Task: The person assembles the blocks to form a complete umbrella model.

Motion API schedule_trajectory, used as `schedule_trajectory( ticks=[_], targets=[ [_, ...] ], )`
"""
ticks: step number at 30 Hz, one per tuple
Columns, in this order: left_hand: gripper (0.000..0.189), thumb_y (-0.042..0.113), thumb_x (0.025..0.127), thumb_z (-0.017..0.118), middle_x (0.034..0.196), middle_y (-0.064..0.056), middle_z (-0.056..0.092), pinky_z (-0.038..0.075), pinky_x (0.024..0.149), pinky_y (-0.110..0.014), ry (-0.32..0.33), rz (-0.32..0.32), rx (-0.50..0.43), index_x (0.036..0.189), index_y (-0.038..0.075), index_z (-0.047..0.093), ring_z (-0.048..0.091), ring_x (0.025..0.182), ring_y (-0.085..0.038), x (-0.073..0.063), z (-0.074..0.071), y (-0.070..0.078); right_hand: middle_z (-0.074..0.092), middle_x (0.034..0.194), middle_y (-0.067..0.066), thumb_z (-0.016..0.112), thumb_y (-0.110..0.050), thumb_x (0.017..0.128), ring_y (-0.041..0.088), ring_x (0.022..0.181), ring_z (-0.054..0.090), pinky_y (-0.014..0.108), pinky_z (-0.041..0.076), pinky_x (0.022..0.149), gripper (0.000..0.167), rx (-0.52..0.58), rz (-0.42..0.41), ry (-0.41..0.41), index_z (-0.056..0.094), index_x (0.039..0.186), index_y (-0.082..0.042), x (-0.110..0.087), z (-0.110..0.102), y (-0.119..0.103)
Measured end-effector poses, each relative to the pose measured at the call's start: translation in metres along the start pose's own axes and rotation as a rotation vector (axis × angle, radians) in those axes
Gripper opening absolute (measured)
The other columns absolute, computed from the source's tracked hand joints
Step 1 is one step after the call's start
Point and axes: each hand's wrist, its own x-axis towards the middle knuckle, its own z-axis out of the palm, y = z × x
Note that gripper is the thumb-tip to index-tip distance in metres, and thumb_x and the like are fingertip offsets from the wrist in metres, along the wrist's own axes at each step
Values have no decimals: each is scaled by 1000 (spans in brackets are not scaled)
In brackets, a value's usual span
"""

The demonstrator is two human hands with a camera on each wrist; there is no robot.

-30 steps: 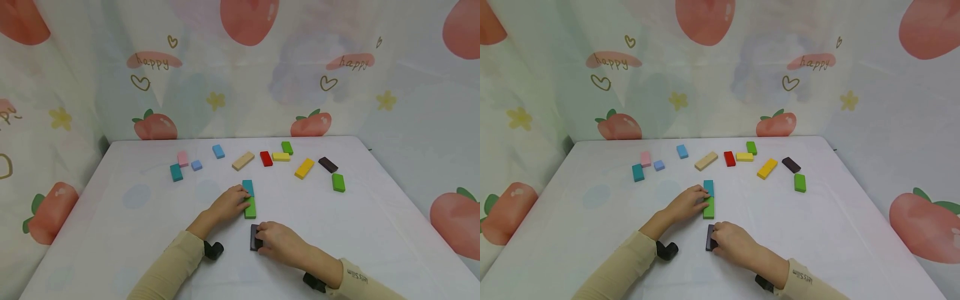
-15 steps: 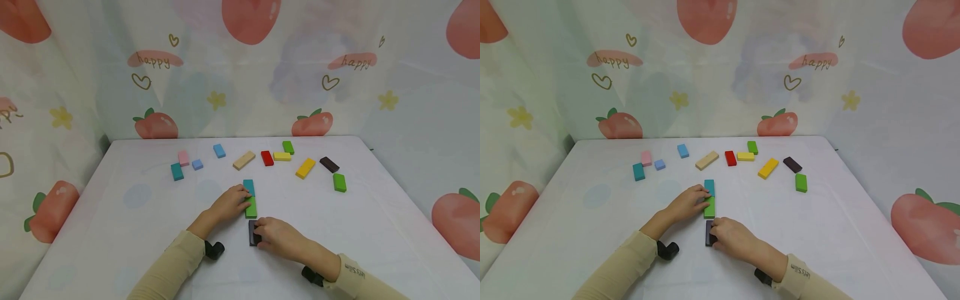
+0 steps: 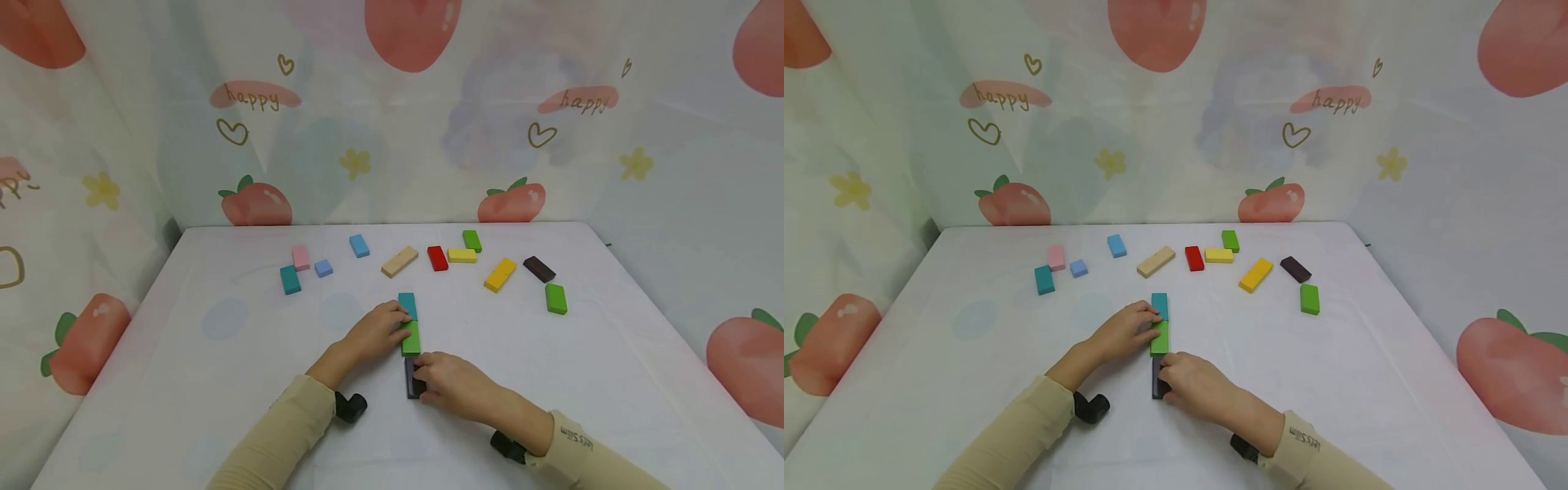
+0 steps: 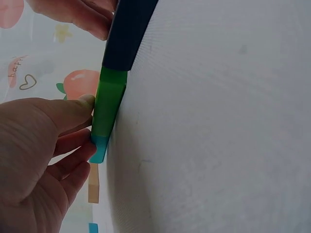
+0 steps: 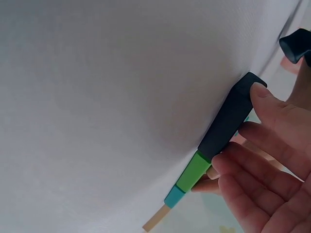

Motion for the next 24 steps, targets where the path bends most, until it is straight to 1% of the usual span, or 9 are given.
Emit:
schedule_trajectory(
  ticks=[5,15,24],
  targets=[
    [30,23,89,62,112,-4,57,41,93,-26,-2,-3,-3,113,4,65,53,105,-15,0,-1,1,62,104,11,78,-17,74,21,96,59,31,50,82,28,-7,-13,5,70,96,0,2,-1,-1],
    [30,22,89,63,112,-4,57,41,93,-25,-7,1,-16,112,3,65,53,105,-15,0,-1,0,62,105,12,77,-14,74,22,97,59,31,50,82,28,-18,-38,22,70,96,0,3,-2,0],
    [30,21,89,62,111,-4,57,41,92,-25,0,22,-19,112,3,65,53,105,-15,0,-1,-1,62,104,12,78,-15,73,22,96,60,30,50,80,28,-47,-37,34,70,95,0,5,1,0]
  ],
)
